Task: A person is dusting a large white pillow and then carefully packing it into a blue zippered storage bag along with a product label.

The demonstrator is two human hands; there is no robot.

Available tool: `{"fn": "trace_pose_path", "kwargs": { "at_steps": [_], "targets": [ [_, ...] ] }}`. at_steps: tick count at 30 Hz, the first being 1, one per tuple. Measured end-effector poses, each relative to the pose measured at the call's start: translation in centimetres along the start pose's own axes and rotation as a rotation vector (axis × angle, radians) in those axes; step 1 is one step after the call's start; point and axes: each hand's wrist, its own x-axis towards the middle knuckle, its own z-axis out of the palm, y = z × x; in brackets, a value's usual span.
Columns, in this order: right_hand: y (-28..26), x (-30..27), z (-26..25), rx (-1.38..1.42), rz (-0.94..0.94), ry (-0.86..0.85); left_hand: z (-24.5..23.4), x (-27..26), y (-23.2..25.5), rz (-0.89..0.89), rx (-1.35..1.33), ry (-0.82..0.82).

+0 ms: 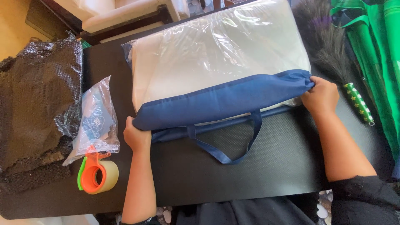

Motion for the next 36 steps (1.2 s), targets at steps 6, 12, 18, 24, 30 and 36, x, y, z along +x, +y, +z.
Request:
{"fn": "trace_pose_path", "kwargs": {
  "at_steps": [6, 12, 18, 24, 30, 36],
  "targets": [
    [0.8, -0.5, -4.3, 0.463, -0.103, -0.208, -5.6, -1.7, 2.5, -0.012, -0.053, -0.278],
    [0.3, -1.0, -7.2, 0.604, -0.135, -0.475, -8.6, -3.2, 3.7, -0.158, -0.088, -0.482],
    [-3.0, -1.6, -7.1, 0.288, -0.090, -0.260, -3.9, -2.1, 1.6, -0.039, -0.148, -0.236],
    [1.9, -0.5, 0.9, -0.118, -0.165, 0.086, -0.6, 0.3, 0.3, -0.028, 0.031, -0.067],
    [1.9, 0.6, 3.7, -0.118, -0.046, 0.199, 2.0, 1.7, -0.2, 0.013, 0.070, 0.057],
    [0.1, -0.6, -0.9, 0.106, -0.062, 0.098, 0.8, -0.1, -0.5, 0.261, 0.028, 0.162]
  ]
}}
